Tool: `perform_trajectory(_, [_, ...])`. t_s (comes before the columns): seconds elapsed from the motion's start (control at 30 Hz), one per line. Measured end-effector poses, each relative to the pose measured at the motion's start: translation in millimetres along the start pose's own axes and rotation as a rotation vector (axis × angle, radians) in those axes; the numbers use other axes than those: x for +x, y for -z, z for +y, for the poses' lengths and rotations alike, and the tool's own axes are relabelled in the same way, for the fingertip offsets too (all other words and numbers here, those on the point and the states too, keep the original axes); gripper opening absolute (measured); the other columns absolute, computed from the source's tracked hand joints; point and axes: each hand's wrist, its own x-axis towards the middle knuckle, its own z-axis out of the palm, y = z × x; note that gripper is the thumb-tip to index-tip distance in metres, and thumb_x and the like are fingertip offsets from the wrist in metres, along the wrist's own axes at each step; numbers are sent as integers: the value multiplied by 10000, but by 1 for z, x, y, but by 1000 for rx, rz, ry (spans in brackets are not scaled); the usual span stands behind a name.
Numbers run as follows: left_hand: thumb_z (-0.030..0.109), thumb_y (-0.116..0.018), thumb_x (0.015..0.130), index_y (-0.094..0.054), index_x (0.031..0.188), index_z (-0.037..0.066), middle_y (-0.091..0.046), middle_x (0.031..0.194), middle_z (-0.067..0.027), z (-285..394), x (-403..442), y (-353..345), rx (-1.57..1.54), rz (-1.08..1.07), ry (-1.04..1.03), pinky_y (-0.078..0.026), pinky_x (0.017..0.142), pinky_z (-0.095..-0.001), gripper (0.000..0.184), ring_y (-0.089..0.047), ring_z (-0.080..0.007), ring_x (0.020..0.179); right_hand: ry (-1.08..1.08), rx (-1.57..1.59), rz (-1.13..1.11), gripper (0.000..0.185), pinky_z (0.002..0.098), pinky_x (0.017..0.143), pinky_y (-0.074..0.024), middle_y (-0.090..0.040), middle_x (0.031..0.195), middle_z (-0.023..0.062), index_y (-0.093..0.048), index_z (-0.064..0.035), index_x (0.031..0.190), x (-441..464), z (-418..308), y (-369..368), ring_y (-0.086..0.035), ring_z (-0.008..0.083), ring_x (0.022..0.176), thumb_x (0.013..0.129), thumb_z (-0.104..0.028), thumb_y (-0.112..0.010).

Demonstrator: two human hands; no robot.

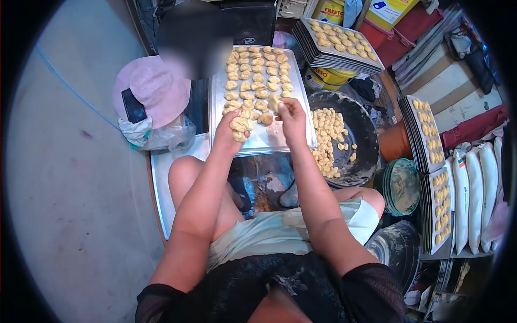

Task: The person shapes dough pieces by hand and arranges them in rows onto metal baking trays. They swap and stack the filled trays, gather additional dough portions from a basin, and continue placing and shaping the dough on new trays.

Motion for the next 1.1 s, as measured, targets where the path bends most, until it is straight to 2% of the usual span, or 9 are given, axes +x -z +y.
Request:
perform_trajectory(0.2, [278,-625,877,-580,1103,108,-634,958,-47,14,0,6,61,61,-23,-448,490,-284,286,-612,-174,763,287,-1035,22,181,429,886,-422,-665,929,105,-715,-91,955,2,23,28,-577,322,920,782,-141,-731])
perform_trajectory(0.33, [269,-610,881,-574,1104,98,-633,949,-69,10,1,9,-4,29,55,-456,482,-291,283,-632,-196,794,460,-1045,31,290,400,889,-428,-595,1133,109,-703,-101,1065,-4,23,31,-571,287,933,786,-170,-743])
perform_trajectory(0.43, [260,-580,897,-571,1078,71,-644,957,-75,0,-5,-1,-18,3,64,-505,543,-333,262,-644,-200,802,311,-426,-237,368,356,851,-464,-583,1086,95,-665,-106,1163,-21,-2,12,-572,234,946,815,-193,-747])
perform_trajectory(0.5, [254,-563,906,-571,1082,46,-648,963,-81,-9,-9,-15,-59,50,51,-533,577,-353,273,-651,-214,820,210,-418,-561,445,306,791,-500,-581,1067,98,-621,-85,1247,-40,-28,-7,-579,160,909,836,-199,-751])
perform_trajectory(0.8, [207,-592,885,-557,1090,27,-639,967,-124,-11,-3,-6,52,10,13,-545,586,-361,275,-662,-239,794,-71,35,-129,128,251,716,-521,-662,884,35,-632,4,991,-20,-6,15,-620,102,777,919,-95,-670])
perform_trajectory(0.9, [167,-610,866,-554,1102,16,-639,941,-115,-8,-3,-4,166,44,-71,-543,585,-350,286,-660,-233,762,275,-183,210,117,254,666,-501,-653,833,22,-649,-3,987,3,6,46,-575,75,722,895,-71,-672])
perform_trajectory(1.0, [136,-614,855,-556,1107,4,-636,922,-107,0,-2,-3,395,76,-152,-540,609,-326,290,-658,-225,750,139,-433,162,92,295,702,-508,-667,818,59,-676,-26,947,12,26,78,-616,134,735,857,-45,-676])
perform_trajectory(1.03, [127,-613,852,-557,1107,0,-635,916,-105,2,-2,-2,490,87,-179,-539,619,-316,291,-657,-223,745,64,-809,56,86,347,730,-513,-676,845,120,-687,-37,909,13,31,85,-648,245,758,826,-26,-667])
perform_trajectory(1.1, [103,-625,807,-595,1093,6,-639,932,-147,8,-3,3,951,72,-258,-533,695,-352,303,-654,-280,788,423,-886,-36,131,382,756,-511,-672,877,162,-686,-33,920,15,40,90,-648,323,807,800,-2,-642])
